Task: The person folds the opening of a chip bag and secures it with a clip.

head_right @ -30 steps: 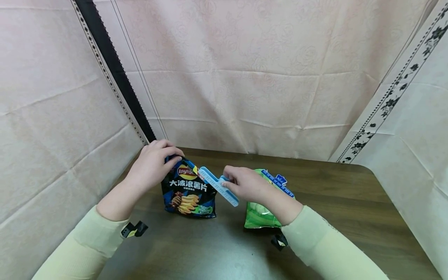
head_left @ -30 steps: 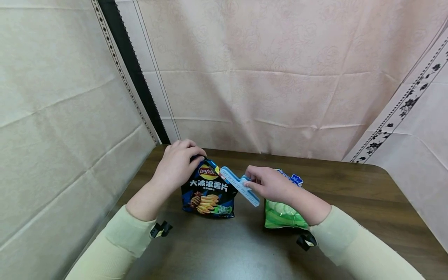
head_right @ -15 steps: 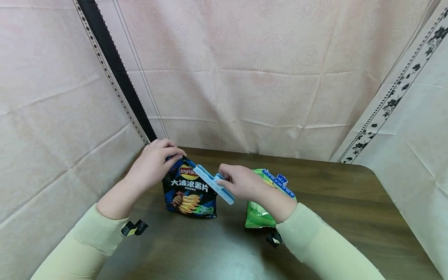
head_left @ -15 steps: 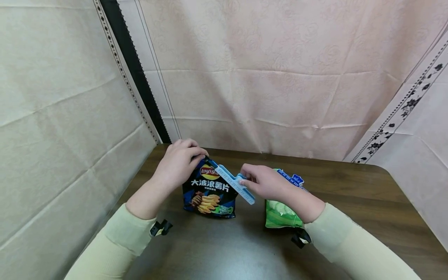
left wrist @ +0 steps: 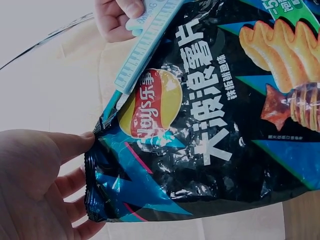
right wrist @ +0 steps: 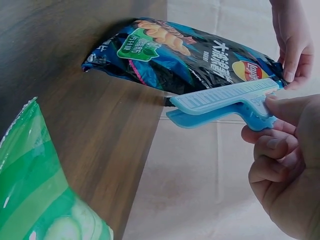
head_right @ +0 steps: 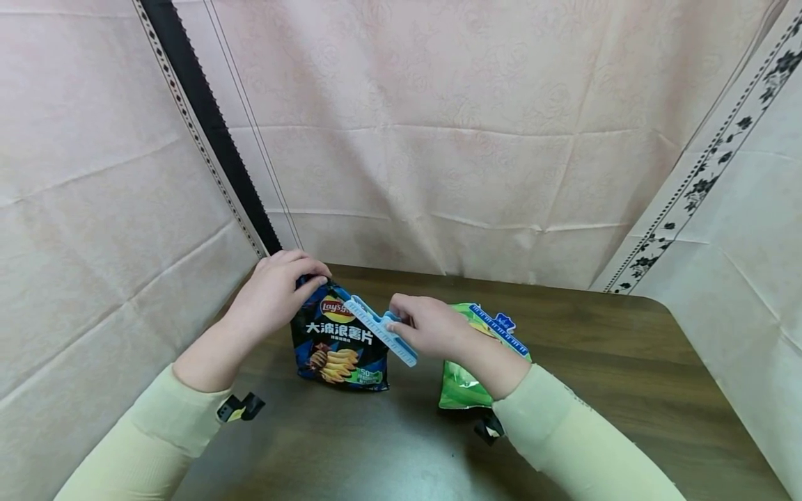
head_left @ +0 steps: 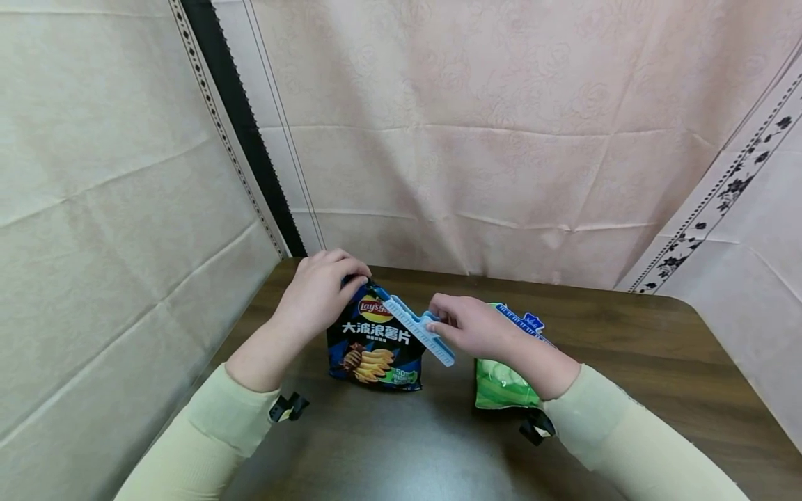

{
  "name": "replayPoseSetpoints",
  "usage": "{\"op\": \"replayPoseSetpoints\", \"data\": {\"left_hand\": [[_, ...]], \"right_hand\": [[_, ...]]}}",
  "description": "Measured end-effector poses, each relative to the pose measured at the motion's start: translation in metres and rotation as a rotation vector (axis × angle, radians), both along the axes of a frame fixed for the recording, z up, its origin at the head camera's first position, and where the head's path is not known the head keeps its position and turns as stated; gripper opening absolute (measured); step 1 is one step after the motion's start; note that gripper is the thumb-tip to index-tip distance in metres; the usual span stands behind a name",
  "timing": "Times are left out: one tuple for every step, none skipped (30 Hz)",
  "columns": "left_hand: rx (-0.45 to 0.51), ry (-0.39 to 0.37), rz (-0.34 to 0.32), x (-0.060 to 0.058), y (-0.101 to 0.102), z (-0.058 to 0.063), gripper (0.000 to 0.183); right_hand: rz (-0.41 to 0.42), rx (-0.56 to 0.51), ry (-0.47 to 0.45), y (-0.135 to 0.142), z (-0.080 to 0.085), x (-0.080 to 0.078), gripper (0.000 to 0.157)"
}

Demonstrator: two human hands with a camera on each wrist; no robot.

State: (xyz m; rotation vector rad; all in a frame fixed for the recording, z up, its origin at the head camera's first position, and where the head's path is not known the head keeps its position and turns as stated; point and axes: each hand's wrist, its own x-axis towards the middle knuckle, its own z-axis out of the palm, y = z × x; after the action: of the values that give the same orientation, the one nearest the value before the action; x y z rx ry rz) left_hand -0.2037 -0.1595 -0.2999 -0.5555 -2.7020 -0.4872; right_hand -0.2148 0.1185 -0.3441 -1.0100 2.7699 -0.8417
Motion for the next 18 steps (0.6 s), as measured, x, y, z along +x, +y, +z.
{"op": "replayPoseSetpoints", "data": {"left_hand": [[0.002, 0.000, -0.003, 0.000, 0.000, 0.000, 0.015], [0.004, 0.001, -0.004, 0.000, 0.000, 0.000, 0.015], [0.005, 0.001, -0.005, 0.000, 0.000, 0.000, 0.014], [0.005, 0.001, -0.007, 0.000, 0.000, 0.000, 0.014], [0.006, 0.001, -0.009, 0.000, 0.000, 0.000, 0.014], [0.006, 0.001, -0.010, 0.000, 0.000, 0.001, 0.013], [0.006, 0.001, -0.010, 0.000, 0.000, 0.001, 0.013], [0.004, 0.002, -0.011, 0.000, 0.000, 0.001, 0.013], [0.001, 0.003, -0.011, 0.000, 0.000, 0.001, 0.013], [-0.002, 0.004, -0.013, 0.000, 0.000, 0.001, 0.013], [-0.007, 0.006, -0.014, 0.000, 0.000, 0.002, 0.012], [-0.011, 0.008, -0.015, 0.000, 0.000, 0.002, 0.013], [-0.015, 0.011, -0.016, 0.000, 0.000, 0.002, 0.013], [-0.020, 0.015, -0.017, 0.000, 0.001, 0.002, 0.013], [-0.025, 0.018, -0.017, -0.001, 0.001, 0.003, 0.013], [-0.029, 0.021, -0.017, -0.001, 0.001, 0.003, 0.013], [-0.034, 0.023, -0.019, -0.001, 0.001, 0.003, 0.013], [-0.038, 0.024, -0.022, -0.001, 0.001, 0.004, 0.013]], "right_hand": [[0.001, -0.003, 0.007, 0.000, 0.000, 0.000, 0.008], [0.001, -0.004, 0.017, 0.000, 0.000, 0.000, 0.008], [0.004, -0.007, 0.027, -0.001, 0.001, 0.000, 0.008], [0.004, -0.010, 0.035, -0.001, 0.001, 0.000, 0.008], [0.007, -0.012, 0.043, -0.002, 0.002, 0.000, 0.008], [0.008, -0.012, 0.051, -0.002, 0.002, -0.001, 0.008], [0.011, -0.013, 0.056, -0.003, 0.003, -0.001, 0.008], [0.011, -0.013, 0.061, -0.004, 0.004, -0.001, 0.009], [0.011, -0.012, 0.061, -0.004, 0.005, -0.001, 0.009], [0.007, -0.008, 0.061, -0.005, 0.006, -0.001, 0.009], [0.004, -0.003, 0.060, -0.006, 0.007, -0.001, 0.009], [0.000, 0.002, 0.060, -0.007, 0.008, -0.001, 0.009], [-0.002, 0.007, 0.060, -0.008, 0.009, -0.001, 0.009], [-0.004, 0.011, 0.061, -0.009, 0.010, -0.001, 0.010], [-0.005, 0.013, 0.062, -0.010, 0.010, -0.001, 0.010], [-0.007, 0.017, 0.066, -0.011, 0.011, -0.002, 0.010], [-0.007, 0.020, 0.069, -0.012, 0.012, -0.002, 0.011], [-0.008, 0.022, 0.074, -0.013, 0.013, -0.002, 0.011]]}}
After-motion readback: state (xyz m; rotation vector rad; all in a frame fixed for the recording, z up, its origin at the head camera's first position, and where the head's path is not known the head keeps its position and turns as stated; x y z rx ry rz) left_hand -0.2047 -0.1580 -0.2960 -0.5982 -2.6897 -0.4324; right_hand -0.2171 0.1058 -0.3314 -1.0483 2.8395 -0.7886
